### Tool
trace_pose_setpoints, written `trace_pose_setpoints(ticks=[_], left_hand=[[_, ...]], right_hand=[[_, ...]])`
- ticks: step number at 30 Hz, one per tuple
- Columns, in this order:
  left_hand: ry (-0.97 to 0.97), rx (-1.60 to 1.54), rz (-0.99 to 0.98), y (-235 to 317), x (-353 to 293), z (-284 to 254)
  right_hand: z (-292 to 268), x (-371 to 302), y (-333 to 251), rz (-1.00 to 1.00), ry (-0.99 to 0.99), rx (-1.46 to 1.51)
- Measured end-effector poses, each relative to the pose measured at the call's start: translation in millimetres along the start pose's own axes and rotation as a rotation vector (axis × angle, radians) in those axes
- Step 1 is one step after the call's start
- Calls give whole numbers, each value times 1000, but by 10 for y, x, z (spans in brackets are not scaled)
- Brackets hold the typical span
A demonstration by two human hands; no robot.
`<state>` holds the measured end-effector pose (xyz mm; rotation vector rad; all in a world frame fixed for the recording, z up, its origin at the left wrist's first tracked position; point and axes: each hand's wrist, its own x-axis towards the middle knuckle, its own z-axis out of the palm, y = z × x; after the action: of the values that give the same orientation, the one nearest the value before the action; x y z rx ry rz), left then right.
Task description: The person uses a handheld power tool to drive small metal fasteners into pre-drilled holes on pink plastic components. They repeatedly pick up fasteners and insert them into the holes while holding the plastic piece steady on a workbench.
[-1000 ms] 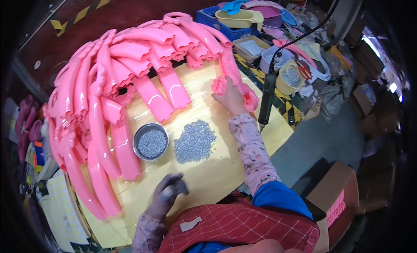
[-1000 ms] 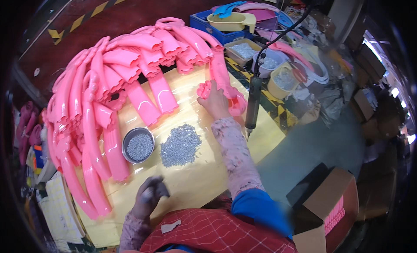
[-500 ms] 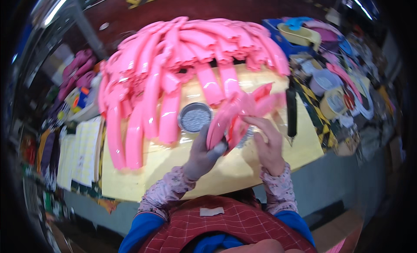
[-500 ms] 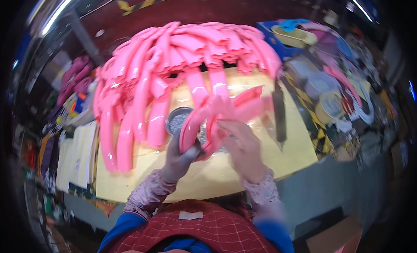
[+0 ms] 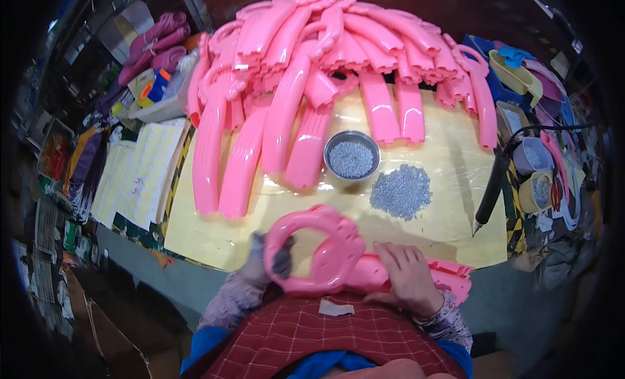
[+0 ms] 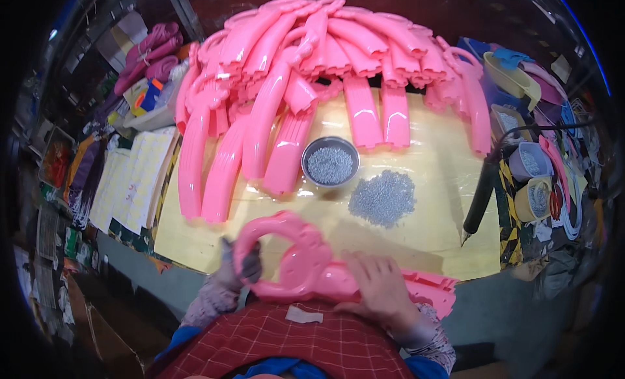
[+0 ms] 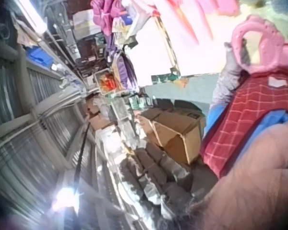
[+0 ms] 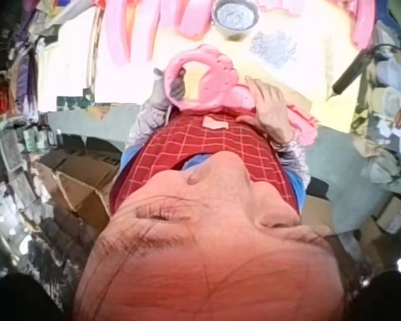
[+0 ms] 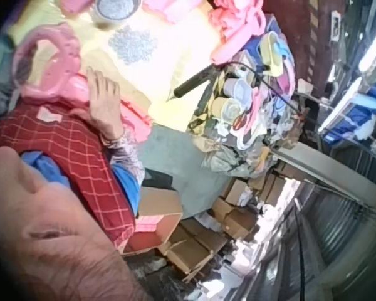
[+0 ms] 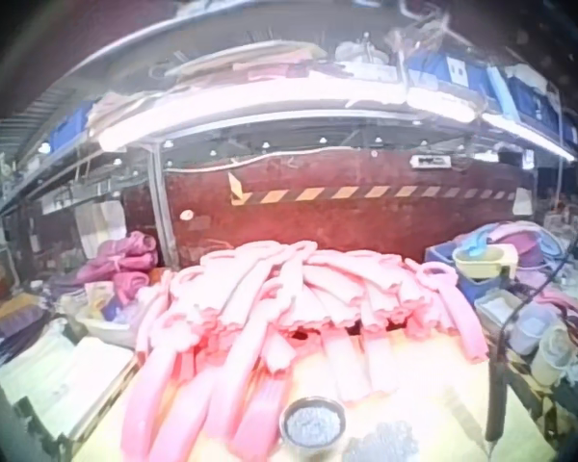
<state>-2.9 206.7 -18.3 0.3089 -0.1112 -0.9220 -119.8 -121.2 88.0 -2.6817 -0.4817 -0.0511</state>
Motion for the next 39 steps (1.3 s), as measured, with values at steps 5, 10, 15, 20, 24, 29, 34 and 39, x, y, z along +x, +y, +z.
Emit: trace_pose_setpoints(ticks=[5, 10, 15, 20, 24, 29, 34, 39], left_hand=[[317, 194, -105, -493, 635, -91], [378, 709, -61, -307, 776, 347], [382, 710, -87, -245, 780, 347], [395, 801, -46, -246, 775, 281], [422, 795, -39, -245, 768, 366], [333, 950, -45, -284, 614, 423], [76, 1377, -46, -376, 432, 569], [117, 1201, 19, -572, 268, 553]], right_hand=[[459, -393, 379, 258, -60, -110], [481, -409, 331, 318, 25, -119], [545, -392, 322, 312, 81, -132], [603, -417, 339, 315, 107, -151], [678, -464, 290, 312, 178, -200], [135, -211, 162, 389, 224, 504], [40, 18, 45, 231, 113, 977], [177, -100, -69, 191, 176, 930]])
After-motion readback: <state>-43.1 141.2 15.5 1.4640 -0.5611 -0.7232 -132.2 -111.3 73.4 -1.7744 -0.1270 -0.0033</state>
